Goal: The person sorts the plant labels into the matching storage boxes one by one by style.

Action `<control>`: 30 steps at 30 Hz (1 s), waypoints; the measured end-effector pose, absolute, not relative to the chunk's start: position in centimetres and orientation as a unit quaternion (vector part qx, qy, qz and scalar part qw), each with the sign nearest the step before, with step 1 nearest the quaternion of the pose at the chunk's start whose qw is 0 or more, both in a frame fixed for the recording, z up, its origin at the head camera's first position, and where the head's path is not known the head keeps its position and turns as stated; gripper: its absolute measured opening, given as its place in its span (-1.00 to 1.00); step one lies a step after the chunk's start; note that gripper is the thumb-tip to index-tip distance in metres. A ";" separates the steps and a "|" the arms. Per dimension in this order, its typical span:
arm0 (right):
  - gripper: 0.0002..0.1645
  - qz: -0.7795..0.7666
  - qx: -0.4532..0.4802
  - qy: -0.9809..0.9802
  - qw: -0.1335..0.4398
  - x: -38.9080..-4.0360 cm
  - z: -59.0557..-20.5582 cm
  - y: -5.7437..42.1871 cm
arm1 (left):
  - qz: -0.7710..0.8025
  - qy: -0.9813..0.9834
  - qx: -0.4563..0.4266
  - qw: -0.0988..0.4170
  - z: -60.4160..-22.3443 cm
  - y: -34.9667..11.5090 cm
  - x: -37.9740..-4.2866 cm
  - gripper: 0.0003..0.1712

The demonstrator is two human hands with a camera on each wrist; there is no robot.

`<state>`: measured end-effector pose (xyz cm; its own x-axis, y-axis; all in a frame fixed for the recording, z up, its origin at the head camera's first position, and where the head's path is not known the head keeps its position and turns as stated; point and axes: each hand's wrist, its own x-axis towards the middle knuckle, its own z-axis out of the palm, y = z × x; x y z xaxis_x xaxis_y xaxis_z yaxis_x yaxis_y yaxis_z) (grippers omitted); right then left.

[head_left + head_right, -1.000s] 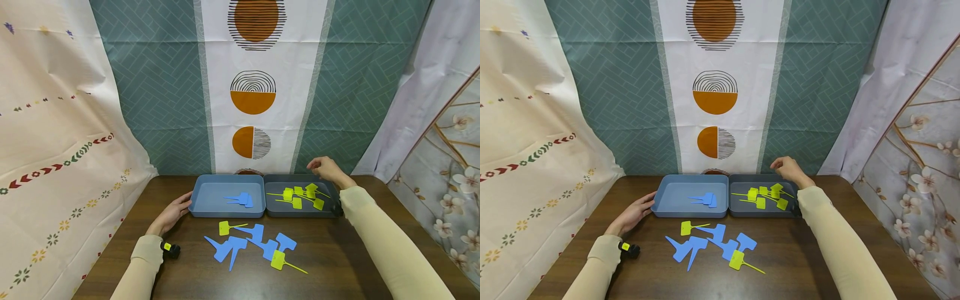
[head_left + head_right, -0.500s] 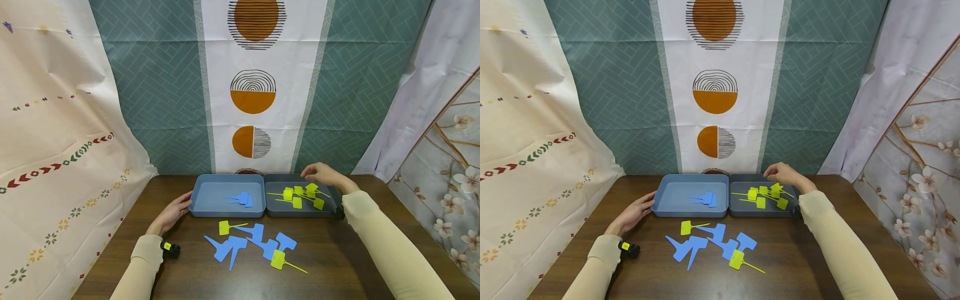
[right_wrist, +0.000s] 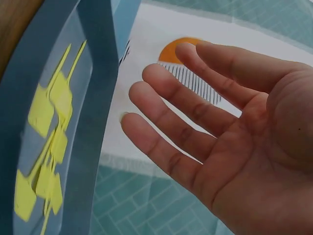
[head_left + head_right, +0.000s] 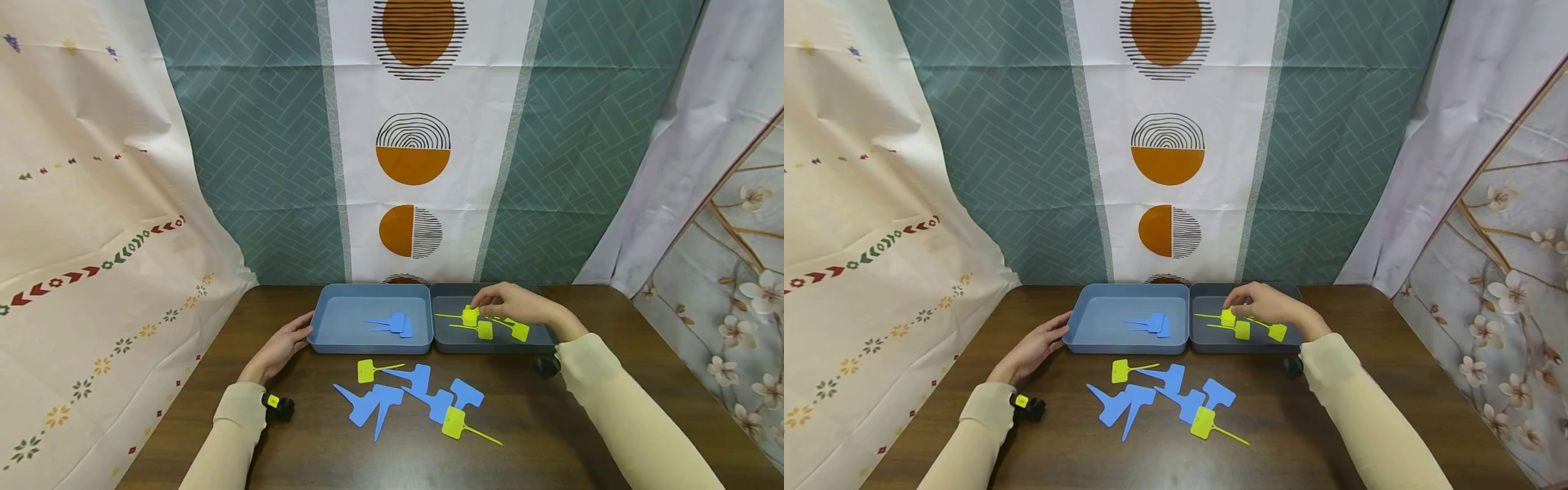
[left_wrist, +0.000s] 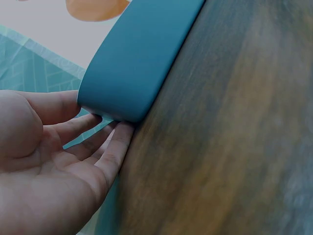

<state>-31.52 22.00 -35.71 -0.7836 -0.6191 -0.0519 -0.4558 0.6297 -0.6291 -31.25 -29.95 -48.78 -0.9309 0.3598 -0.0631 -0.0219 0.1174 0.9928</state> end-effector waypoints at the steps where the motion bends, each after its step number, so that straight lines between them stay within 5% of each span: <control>1: -0.69 -0.308 -0.303 0.892 0.133 -31.3 -35.8 21.9 | 0.654 0.733 0.115 0.146 -48.8 -30.0 -31.2 -0.32; 9: -0.76 -0.317 -0.343 0.875 0.132 -30.0 -36.7 20.8 | 0.658 0.730 0.112 0.144 -48.6 -29.9 -31.1 -0.32; 30: -0.69 -0.369 -0.386 0.812 0.234 -27.8 -39.5 20.1 | 0.646 0.742 0.104 0.146 -48.8 -29.9 -31.1 -0.32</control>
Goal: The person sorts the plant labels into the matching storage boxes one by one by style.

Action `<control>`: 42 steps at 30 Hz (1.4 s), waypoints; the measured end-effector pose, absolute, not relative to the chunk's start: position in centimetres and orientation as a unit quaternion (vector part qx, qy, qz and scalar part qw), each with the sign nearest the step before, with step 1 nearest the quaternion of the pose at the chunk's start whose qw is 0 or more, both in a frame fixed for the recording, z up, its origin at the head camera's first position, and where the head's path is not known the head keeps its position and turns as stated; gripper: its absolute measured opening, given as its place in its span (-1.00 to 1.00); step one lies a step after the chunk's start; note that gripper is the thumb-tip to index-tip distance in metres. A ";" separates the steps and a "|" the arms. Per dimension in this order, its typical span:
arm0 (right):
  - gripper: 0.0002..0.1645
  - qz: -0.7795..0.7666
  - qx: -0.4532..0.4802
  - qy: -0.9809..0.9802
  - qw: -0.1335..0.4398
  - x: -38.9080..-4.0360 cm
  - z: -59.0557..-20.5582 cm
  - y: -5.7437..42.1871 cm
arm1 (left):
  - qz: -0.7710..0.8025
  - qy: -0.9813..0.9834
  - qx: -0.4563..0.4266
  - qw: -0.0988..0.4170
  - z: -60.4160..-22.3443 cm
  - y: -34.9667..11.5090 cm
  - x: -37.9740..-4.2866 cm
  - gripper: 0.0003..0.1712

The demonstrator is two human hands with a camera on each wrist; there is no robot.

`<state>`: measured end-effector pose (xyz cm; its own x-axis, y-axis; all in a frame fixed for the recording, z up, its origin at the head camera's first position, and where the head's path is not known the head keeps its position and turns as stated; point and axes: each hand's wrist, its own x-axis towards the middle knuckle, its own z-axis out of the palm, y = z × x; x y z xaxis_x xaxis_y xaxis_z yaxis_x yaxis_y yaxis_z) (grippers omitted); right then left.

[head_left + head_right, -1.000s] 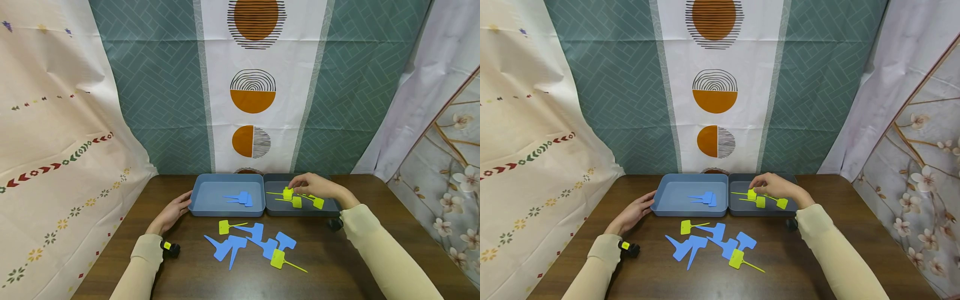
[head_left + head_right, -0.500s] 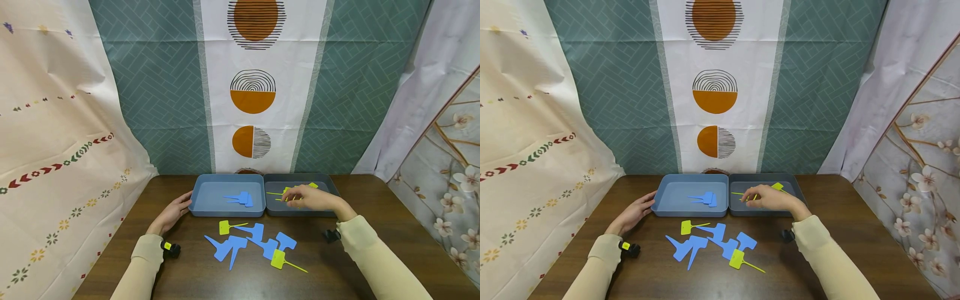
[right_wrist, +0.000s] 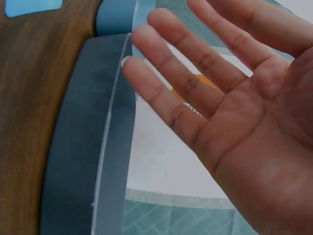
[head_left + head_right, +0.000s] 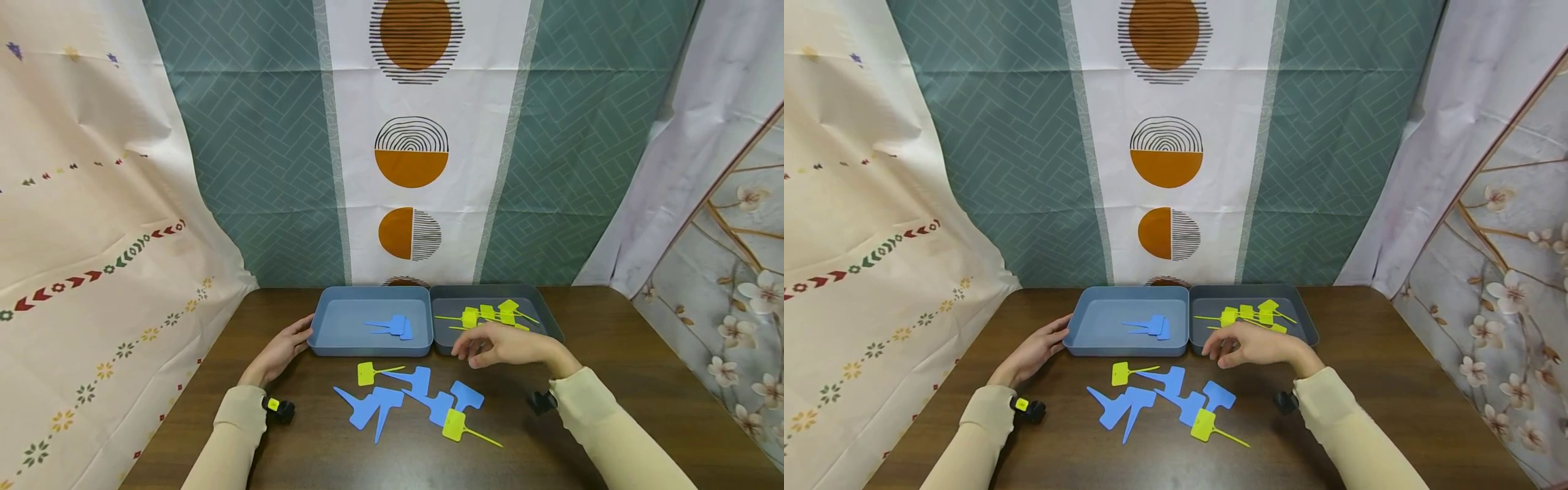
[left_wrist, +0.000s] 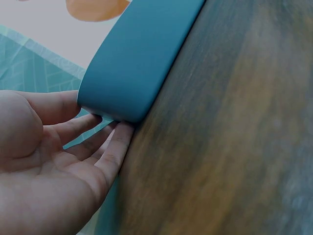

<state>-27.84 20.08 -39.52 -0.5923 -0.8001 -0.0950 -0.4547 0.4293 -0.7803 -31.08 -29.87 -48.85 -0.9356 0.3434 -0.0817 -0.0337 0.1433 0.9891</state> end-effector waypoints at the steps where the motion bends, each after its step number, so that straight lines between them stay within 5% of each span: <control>1: -0.68 -0.372 -0.390 0.808 0.237 -27.7 -39.7 20.0 | 0.645 0.742 0.104 0.146 -48.8 -29.9 -31.0 -0.32; 42: -0.29 -0.297 -0.416 0.827 0.235 -25.8 -44.9 19.4 | 0.648 0.741 0.106 0.143 -49.0 -29.9 -31.2 -0.33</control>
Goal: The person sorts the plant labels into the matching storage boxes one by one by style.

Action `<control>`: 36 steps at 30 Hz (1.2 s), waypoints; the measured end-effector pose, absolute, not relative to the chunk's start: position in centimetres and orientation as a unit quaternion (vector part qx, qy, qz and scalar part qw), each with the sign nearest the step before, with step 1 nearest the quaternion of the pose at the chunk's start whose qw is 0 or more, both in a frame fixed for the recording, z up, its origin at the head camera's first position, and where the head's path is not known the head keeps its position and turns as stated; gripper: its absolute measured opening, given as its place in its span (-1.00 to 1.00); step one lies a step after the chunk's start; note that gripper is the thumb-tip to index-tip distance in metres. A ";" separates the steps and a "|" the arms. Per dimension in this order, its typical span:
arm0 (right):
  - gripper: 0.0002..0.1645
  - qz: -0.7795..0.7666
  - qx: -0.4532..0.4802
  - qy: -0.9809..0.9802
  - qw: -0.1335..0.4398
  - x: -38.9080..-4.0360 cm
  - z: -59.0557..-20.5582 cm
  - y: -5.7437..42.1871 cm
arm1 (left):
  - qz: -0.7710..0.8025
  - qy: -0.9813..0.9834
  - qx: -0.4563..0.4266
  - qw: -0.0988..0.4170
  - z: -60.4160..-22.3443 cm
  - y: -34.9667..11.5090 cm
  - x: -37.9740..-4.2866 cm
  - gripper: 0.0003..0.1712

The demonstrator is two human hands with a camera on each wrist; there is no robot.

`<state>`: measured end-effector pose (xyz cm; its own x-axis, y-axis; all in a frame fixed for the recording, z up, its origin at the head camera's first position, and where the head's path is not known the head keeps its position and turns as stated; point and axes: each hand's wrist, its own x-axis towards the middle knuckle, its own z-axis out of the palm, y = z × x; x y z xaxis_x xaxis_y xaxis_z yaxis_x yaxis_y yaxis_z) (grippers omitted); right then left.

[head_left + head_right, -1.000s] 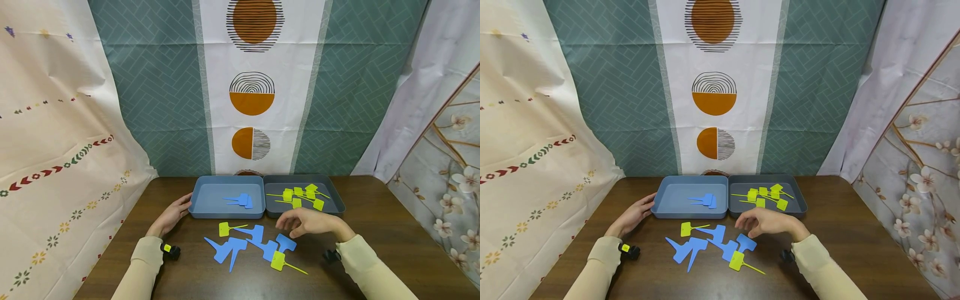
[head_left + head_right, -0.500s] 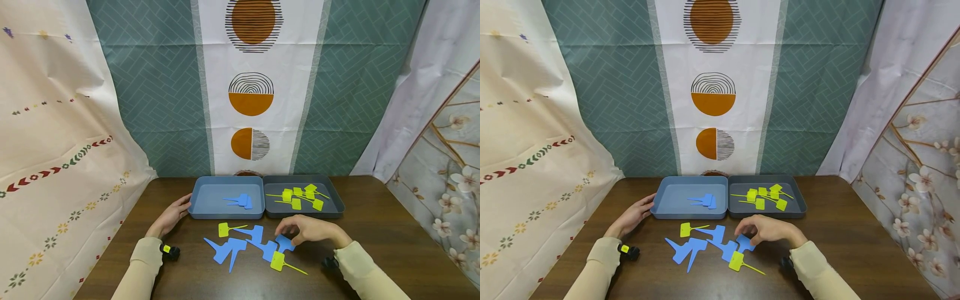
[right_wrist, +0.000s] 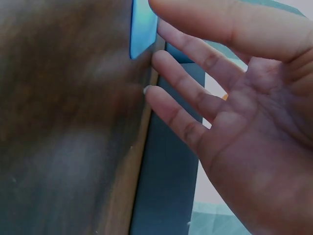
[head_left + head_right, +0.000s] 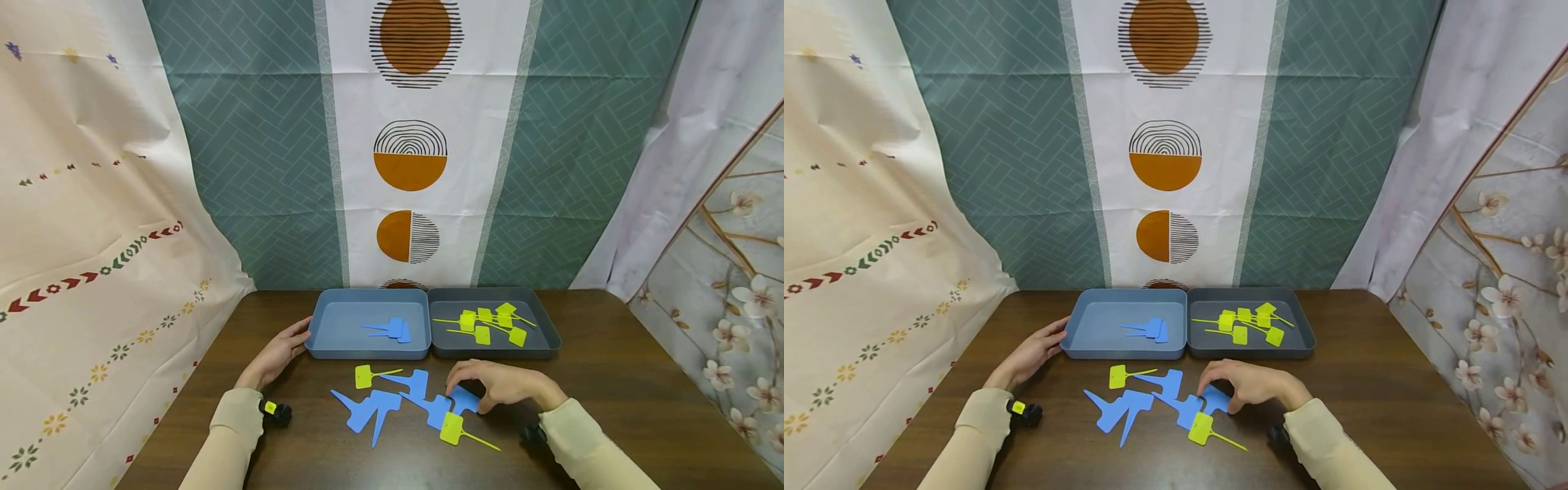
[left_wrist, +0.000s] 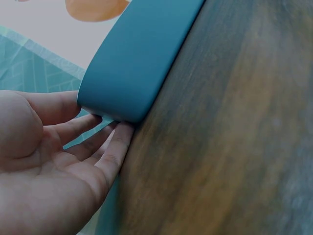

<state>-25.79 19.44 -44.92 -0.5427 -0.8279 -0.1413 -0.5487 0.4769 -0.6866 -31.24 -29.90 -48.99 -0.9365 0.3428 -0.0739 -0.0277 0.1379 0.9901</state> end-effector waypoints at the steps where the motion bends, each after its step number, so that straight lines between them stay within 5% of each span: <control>1: -0.30 -0.295 -0.415 0.829 0.231 -25.8 -45.0 19.4 | 0.649 0.740 0.105 0.143 -49.0 -29.9 -31.2 -0.34; 36: -0.49 -0.289 -0.372 0.868 0.156 -25.6 -45.2 18.6 | 0.654 0.736 0.102 0.143 -49.0 -29.9 -31.4 -0.34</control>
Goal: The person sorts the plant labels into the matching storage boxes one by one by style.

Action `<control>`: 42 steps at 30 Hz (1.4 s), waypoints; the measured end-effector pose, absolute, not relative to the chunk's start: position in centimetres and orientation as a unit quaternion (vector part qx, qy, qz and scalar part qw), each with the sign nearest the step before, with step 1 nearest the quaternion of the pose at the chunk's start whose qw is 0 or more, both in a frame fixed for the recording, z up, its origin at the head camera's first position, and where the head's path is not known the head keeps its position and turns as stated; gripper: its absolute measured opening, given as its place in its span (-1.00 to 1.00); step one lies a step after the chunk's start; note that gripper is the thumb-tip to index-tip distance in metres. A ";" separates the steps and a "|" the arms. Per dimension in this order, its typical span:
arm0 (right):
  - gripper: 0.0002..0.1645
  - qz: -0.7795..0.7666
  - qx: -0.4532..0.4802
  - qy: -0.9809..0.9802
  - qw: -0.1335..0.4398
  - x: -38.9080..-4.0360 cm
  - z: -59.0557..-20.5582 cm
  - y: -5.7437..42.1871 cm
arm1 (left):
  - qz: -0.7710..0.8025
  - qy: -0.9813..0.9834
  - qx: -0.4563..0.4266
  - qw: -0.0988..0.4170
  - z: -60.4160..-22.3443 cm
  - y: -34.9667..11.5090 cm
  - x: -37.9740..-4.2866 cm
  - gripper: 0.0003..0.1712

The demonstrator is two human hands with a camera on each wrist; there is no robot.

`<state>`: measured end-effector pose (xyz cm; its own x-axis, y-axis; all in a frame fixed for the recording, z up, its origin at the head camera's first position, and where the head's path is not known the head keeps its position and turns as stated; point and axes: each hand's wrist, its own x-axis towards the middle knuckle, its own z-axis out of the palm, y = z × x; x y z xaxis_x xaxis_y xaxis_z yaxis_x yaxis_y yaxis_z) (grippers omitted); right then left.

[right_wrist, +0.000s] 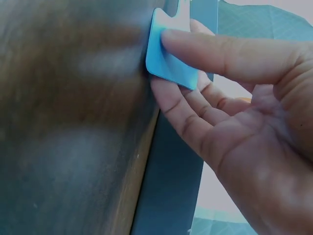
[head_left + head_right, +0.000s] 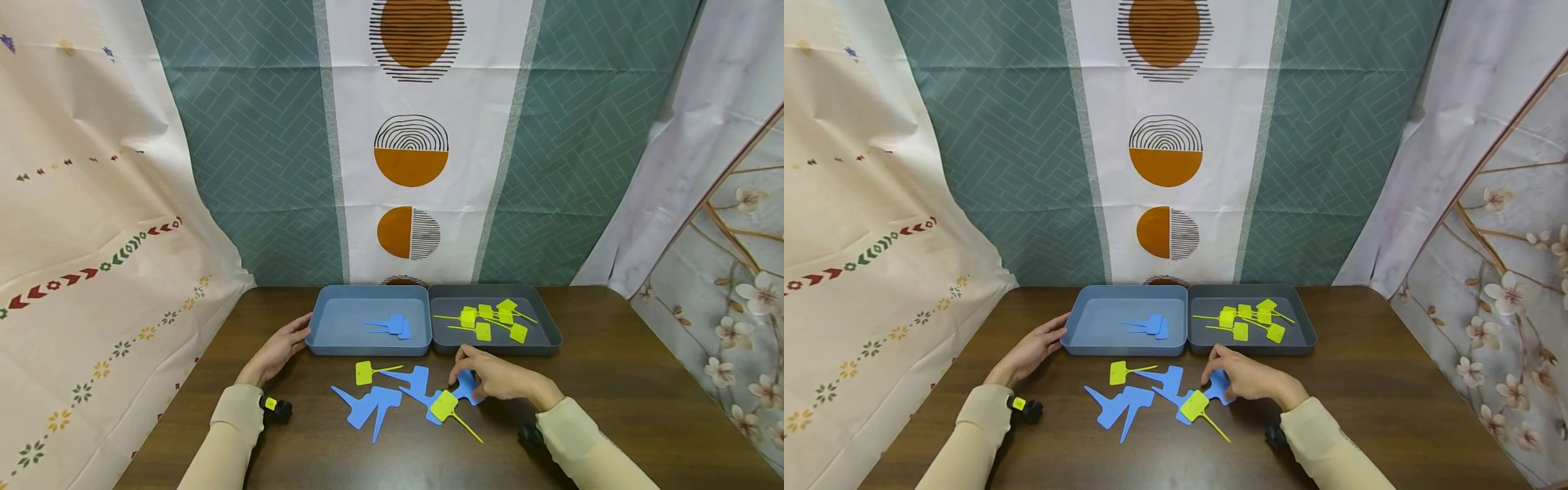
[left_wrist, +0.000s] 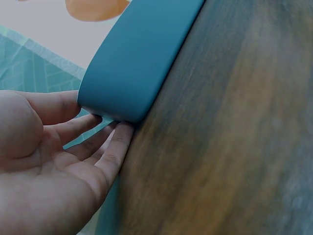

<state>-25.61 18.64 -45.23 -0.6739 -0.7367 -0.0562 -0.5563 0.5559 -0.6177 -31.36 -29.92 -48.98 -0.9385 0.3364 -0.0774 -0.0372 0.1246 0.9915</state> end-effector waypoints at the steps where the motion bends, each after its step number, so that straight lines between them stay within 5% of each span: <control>1: -0.51 -0.292 -0.374 0.867 0.152 -25.6 -45.2 18.6 | 0.654 0.736 0.101 0.143 -49.0 -29.9 -31.4 -0.34; 22: -0.67 -0.331 -0.298 0.892 0.074 -26.0 -44.3 18.5 | 0.649 0.741 0.096 0.144 -49.0 -29.8 -31.5 -0.33; 42: -0.74 -0.410 -0.272 0.867 0.077 -26.4 -44.1 19.0 | 0.652 0.738 0.094 0.144 -49.1 -29.9 -31.6 -0.34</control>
<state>-26.41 19.00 -44.11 -0.8399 -0.5353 0.0890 -0.4084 0.5156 -0.7532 -31.57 -29.86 -49.06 -0.9405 0.3277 -0.0903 -0.0490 0.1321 0.9900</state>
